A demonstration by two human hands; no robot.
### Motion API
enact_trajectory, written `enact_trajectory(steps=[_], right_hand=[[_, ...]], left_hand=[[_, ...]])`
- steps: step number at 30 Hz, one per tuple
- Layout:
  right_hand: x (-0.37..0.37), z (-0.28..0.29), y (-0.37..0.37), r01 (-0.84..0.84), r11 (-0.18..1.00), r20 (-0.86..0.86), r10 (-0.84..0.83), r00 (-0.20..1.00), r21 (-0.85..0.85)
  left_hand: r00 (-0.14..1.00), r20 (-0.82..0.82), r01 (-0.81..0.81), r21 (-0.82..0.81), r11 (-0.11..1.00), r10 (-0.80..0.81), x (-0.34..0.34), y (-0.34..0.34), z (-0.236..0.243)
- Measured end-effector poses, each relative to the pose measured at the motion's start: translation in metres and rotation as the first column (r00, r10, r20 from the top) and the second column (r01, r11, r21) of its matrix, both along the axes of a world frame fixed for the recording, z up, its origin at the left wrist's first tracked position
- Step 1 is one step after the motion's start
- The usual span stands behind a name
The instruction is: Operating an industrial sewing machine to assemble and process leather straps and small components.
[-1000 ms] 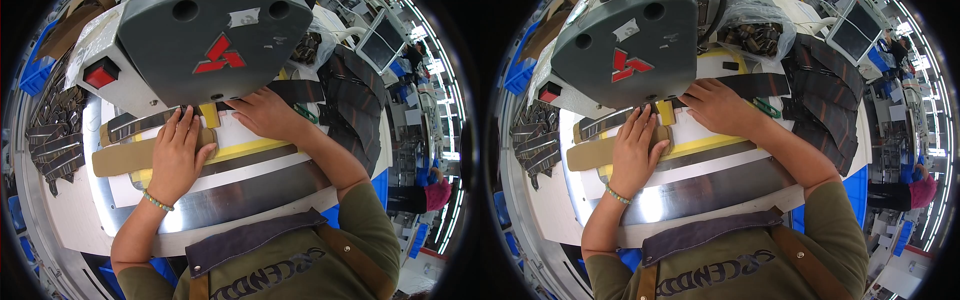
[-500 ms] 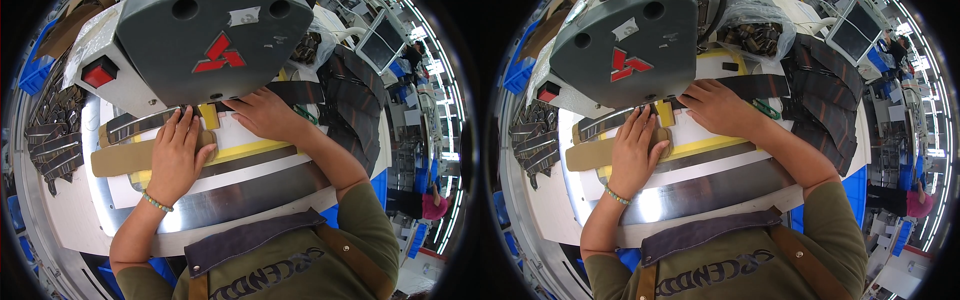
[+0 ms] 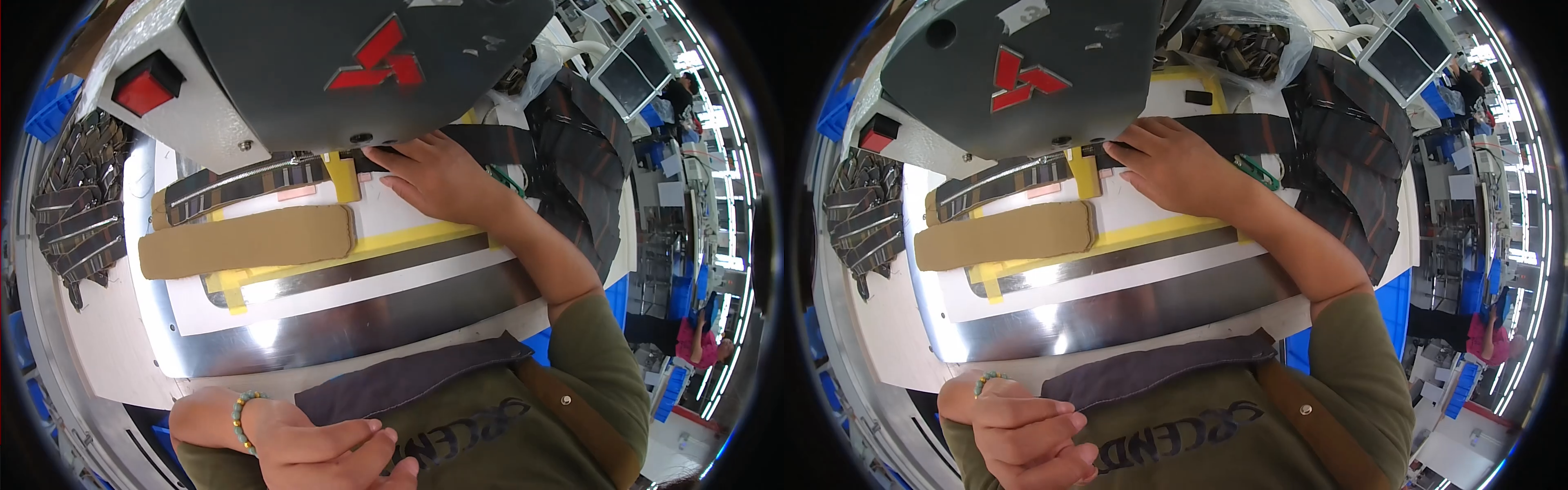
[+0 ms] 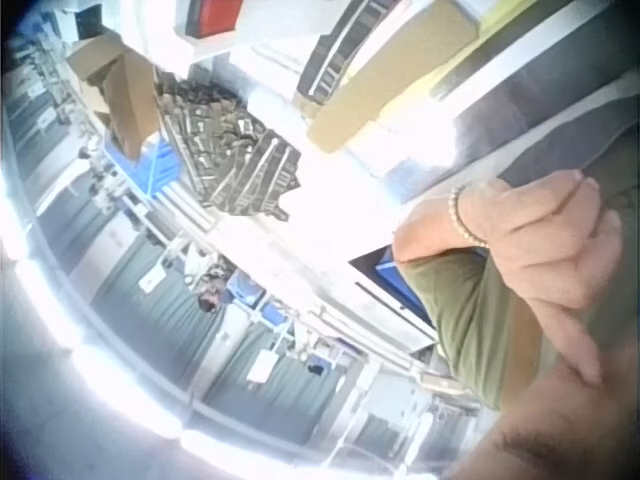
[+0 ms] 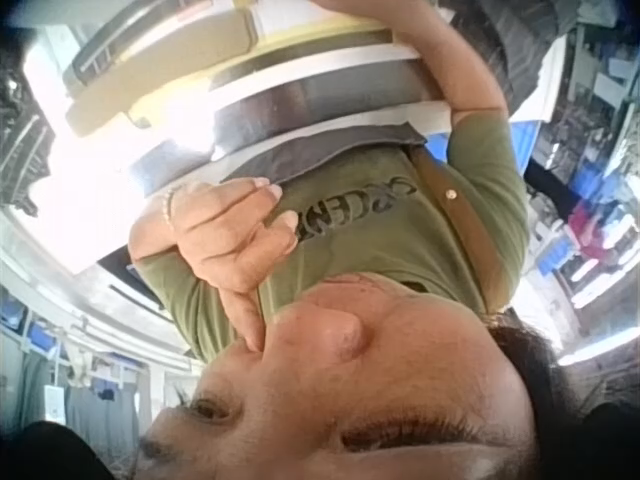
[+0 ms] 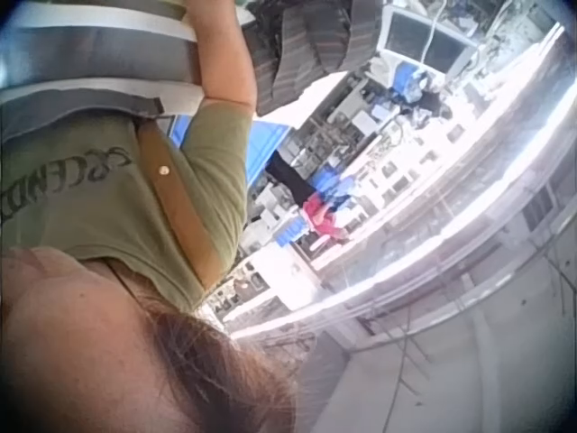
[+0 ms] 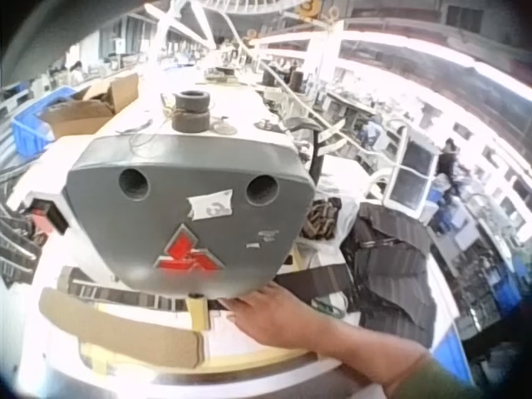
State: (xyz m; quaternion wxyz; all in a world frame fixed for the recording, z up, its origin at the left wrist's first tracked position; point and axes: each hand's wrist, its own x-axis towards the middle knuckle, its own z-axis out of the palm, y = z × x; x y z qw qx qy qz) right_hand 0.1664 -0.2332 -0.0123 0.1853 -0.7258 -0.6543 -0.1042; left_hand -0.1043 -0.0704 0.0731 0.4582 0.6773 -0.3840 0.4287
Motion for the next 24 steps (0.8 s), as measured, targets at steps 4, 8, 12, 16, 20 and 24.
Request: enact_trajectory(steps=[4, 8, 12, 16, 20, 24], right_hand=[[-0.001, 0.001, 0.000, -0.001, 1.000, -0.016, 0.000, 1.000, -0.017], [-0.002, 0.001, -0.001, 0.012, 1.000, -0.011, -0.012, 1.000, -0.023], [-0.001, 0.001, -0.001, -0.003, 1.000, -0.014, 0.003, 1.000, -0.027], [-0.001, 0.001, -0.001, -0.014, 1.000, -0.015, 0.014, 1.000, -0.021], [-0.001, 0.000, -0.001, -0.017, 1.000, -0.016, 0.016, 1.000, -0.019], [-0.001, 0.000, -0.001, 0.002, 1.000, -0.014, -0.002, 1.000, -0.023]], left_hand=[[0.984, -0.010, -0.172, 0.231, 0.958, 0.179, 0.008, -0.003, -0.003], [0.997, 0.027, -0.073, 0.126, 0.989, 0.070, 0.017, -0.002, -0.005], [0.999, -0.027, -0.028, 0.114, 0.993, 0.031, 0.014, -0.002, -0.003], [0.991, 0.061, -0.121, 0.063, 0.991, 0.117, 0.023, -0.003, -0.011], [0.976, 0.172, -0.142, 0.028, 0.990, 0.135, 0.026, -0.009, -0.011], [0.990, 0.062, -0.133, 0.087, 0.987, 0.127, 0.023, -0.003, -0.004]])
